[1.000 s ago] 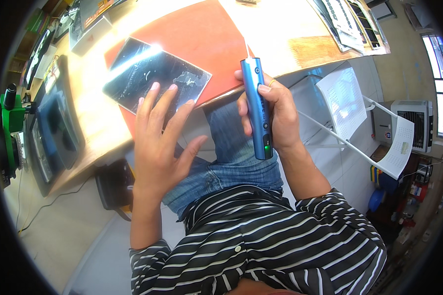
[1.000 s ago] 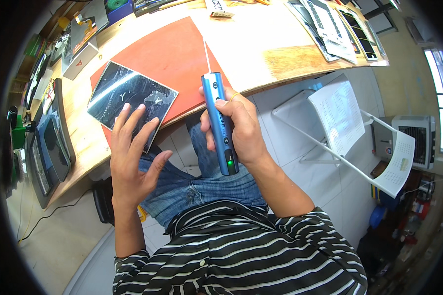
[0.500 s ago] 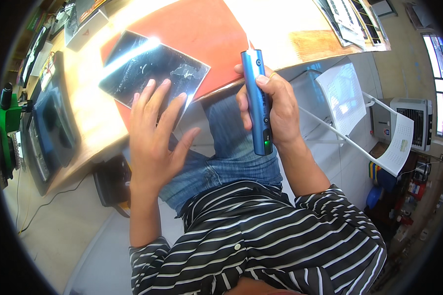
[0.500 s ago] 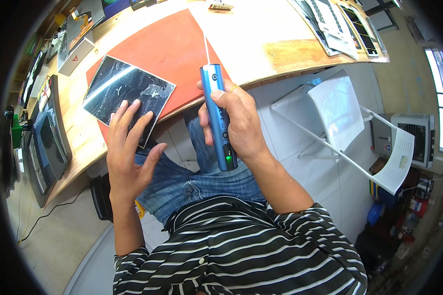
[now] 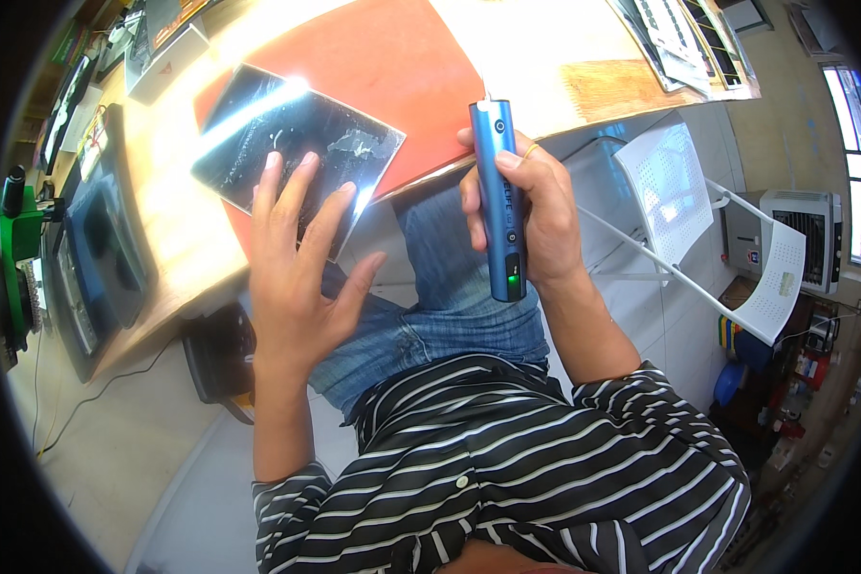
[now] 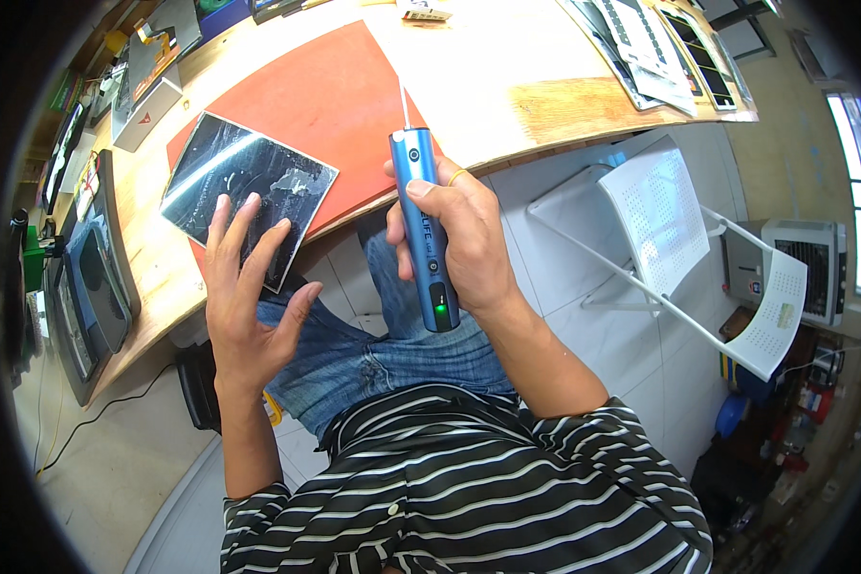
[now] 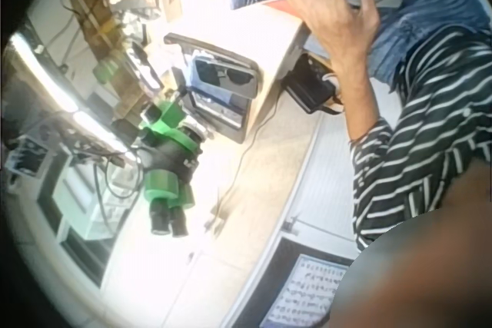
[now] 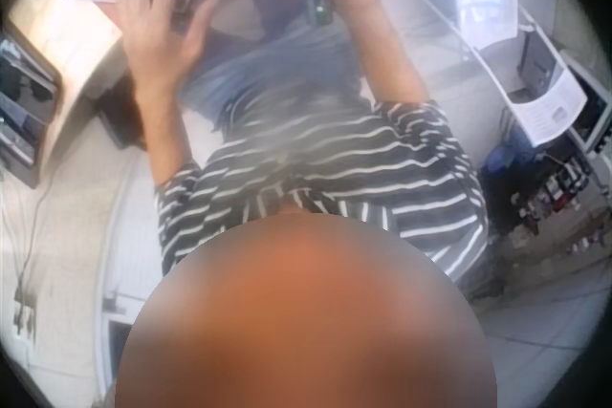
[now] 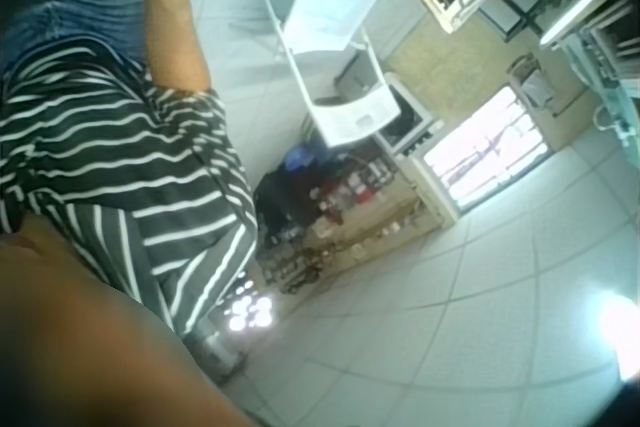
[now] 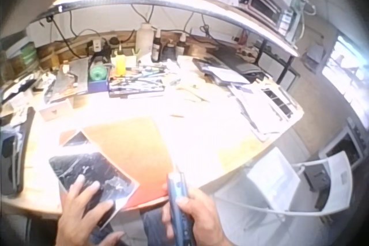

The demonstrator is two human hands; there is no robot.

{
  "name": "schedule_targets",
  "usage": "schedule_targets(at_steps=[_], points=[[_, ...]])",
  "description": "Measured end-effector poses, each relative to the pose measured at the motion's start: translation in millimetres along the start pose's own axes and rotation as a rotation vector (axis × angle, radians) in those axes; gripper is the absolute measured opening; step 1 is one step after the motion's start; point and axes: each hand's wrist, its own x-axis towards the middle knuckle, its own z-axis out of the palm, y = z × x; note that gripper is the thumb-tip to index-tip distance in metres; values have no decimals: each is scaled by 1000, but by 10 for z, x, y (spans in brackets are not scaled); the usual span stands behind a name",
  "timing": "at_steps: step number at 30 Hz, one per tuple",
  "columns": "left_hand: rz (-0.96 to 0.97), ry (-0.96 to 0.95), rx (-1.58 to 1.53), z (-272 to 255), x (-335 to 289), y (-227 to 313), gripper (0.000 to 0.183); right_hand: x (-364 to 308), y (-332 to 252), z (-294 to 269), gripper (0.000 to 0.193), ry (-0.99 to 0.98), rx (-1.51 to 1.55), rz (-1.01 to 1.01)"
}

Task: The person removes a tablet screen from a green pressing machine, wipes it with a cloth, and places it on a red mat. They then use a blue electric screwdriver to work along the edges of the screen.

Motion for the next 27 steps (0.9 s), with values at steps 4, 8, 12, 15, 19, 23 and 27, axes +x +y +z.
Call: schedule_targets(at_steps=[4,8,12,15,19,23,27], points=[[2,5,0,7,1,4,57,3,-6,5,48,10,-45,6],[4,6,3,14,0,1,58,-1,-8,16,47,28,-75,-6],[-2,2,6,18,-3,-4,58,-2,6,18,45,31,-51,-16],[0,11,-5,23,-3,-4,58,5,22,8,46,27,-17,-16],[0,11,3,26,-5,-1,58,12,35,-4,46,38,-50,-14],[-6,7,9,28,-11,-3,58,13,37,-2,46,42,-34,-17],[-8,14,-1,36,-9,-2,58,14,32,-2,43,45,-1,-20]])
